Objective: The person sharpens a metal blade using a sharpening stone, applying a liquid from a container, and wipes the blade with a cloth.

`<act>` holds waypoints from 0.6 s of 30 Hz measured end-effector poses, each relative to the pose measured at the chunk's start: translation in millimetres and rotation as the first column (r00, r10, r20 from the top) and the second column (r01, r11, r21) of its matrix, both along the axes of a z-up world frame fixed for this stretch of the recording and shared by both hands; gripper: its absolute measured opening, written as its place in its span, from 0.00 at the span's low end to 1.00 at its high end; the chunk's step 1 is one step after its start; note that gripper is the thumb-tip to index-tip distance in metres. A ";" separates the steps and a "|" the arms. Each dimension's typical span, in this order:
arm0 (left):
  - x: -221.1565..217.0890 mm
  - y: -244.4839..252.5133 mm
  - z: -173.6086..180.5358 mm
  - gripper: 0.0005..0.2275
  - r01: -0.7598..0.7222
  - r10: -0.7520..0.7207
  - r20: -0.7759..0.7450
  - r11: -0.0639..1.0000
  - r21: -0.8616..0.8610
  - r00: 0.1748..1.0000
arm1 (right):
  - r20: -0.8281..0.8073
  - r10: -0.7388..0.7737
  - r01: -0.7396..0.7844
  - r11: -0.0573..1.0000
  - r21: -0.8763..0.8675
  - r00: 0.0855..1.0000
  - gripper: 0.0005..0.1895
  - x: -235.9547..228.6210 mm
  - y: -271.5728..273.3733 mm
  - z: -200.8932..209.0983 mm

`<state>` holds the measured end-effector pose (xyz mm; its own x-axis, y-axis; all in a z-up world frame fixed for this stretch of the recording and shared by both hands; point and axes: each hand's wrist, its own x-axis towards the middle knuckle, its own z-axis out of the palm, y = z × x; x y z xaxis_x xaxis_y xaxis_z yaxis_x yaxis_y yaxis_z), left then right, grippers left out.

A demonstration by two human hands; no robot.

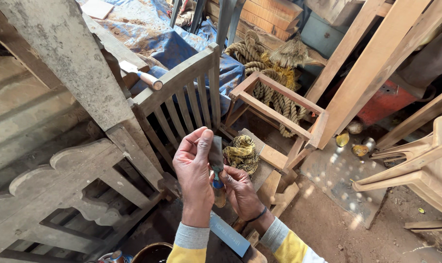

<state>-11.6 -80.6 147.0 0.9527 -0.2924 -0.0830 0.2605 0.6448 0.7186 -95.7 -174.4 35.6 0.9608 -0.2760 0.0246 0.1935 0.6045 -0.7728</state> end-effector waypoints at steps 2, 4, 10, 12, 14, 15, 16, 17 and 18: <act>2.3 1.4 -2.5 0.10 -0.005 0.006 0.015 1.000 -0.009 1.000 | -0.015 0.006 -0.006 1.000 -0.017 1.000 0.16 0.1 0.1 1.1; 3.5 2.9 -5.3 0.10 -0.008 0.009 0.043 0.999 -0.040 0.999 | -0.020 0.013 -0.013 1.000 -0.023 1.000 0.16 -0.4 0.2 1.4; 3.4 7.4 -2.1 0.11 0.027 -0.026 0.035 1.000 -0.009 0.999 | -0.034 0.053 -0.050 0.996 0.077 0.998 0.17 -3.0 0.1 11.2; 1.9 7.5 -0.3 0.12 0.050 -0.049 0.063 0.999 -0.011 0.997 | -0.054 0.063 -0.056 0.992 0.117 0.997 0.19 -3.1 0.0 17.3; 2.2 8.1 0.2 0.12 0.062 -0.061 0.079 0.998 -0.012 0.995 | -0.009 0.103 -0.101 0.982 0.160 0.995 0.21 -4.5 0.5 22.7; 2.3 7.4 0.5 0.11 0.064 -0.062 0.079 0.998 -0.015 0.995 | 0.013 0.121 -0.121 0.977 0.178 0.993 0.21 -5.4 -0.6 25.2; 2.6 6.7 0.9 0.12 0.066 -0.064 0.080 0.998 -0.017 0.995 | 0.007 0.126 -0.125 0.975 0.186 0.992 0.21 -5.6 -1.8 27.4; 2.6 6.7 1.1 0.11 0.066 -0.065 0.087 0.998 -0.004 0.994 | -0.001 0.134 -0.132 0.972 0.196 0.991 0.21 -5.5 -2.5 28.9; 2.5 7.0 1.5 0.11 0.066 -0.067 0.095 0.998 0.009 0.993 | -0.009 0.143 -0.138 0.969 0.205 0.990 0.21 -5.5 -2.7 29.9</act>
